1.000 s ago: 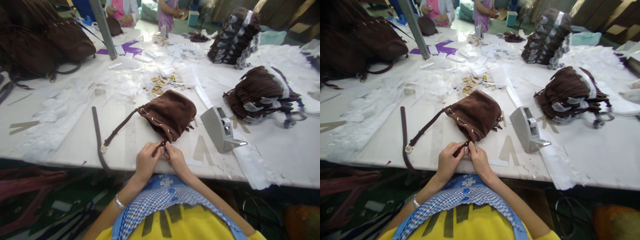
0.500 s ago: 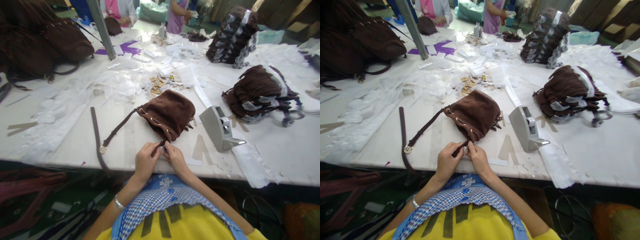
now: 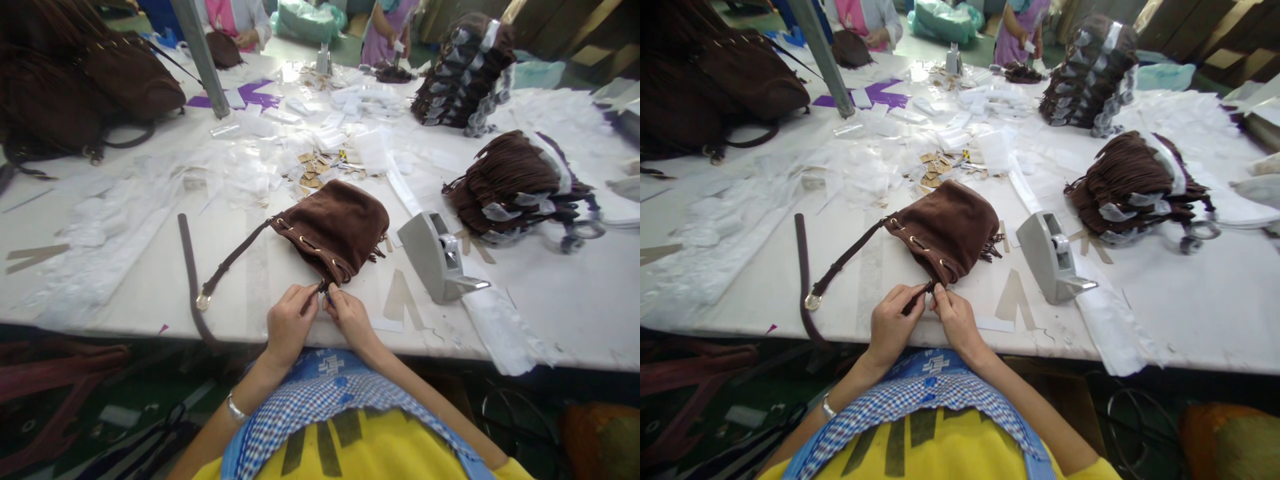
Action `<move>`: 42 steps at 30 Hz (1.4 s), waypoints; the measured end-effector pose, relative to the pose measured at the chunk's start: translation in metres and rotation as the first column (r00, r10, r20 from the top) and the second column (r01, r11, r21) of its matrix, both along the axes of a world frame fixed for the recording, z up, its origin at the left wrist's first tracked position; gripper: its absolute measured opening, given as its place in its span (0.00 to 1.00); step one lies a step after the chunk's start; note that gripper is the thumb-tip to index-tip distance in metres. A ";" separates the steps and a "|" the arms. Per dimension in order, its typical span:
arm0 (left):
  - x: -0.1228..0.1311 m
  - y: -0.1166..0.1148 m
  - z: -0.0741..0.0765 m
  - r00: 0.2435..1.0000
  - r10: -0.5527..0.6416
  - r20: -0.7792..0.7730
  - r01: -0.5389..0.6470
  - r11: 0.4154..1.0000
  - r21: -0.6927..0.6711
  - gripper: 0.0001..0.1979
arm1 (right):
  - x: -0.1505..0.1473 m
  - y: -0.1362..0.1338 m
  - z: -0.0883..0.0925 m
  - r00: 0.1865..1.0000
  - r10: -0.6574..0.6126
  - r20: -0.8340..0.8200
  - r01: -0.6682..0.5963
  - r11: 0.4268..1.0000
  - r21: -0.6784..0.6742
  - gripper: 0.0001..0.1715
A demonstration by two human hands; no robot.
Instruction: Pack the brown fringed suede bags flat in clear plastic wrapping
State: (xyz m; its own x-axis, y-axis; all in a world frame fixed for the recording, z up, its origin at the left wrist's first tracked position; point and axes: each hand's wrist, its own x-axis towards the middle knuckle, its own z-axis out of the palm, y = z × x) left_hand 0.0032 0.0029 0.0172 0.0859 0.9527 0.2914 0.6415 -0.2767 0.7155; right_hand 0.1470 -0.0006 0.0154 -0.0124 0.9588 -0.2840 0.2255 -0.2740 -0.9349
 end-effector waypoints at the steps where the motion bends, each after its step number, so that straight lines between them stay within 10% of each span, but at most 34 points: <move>1: 0.000 0.000 0.000 1.000 -0.001 0.002 0.001 1.000 -0.006 0.09 | 0.000 0.000 0.001 1.000 0.001 0.003 -0.001 1.000 0.001 0.31; 37: -0.003 0.003 0.001 0.935 -0.037 0.354 0.148 0.945 -0.291 0.11 | 0.008 -0.012 0.006 1.000 -0.007 -0.003 0.007 0.999 0.046 0.33; 42: -0.004 0.001 0.006 0.977 -0.021 0.213 0.072 0.970 -0.234 0.18 | 0.012 -0.011 0.007 0.998 -0.055 -0.012 0.055 0.996 0.072 0.32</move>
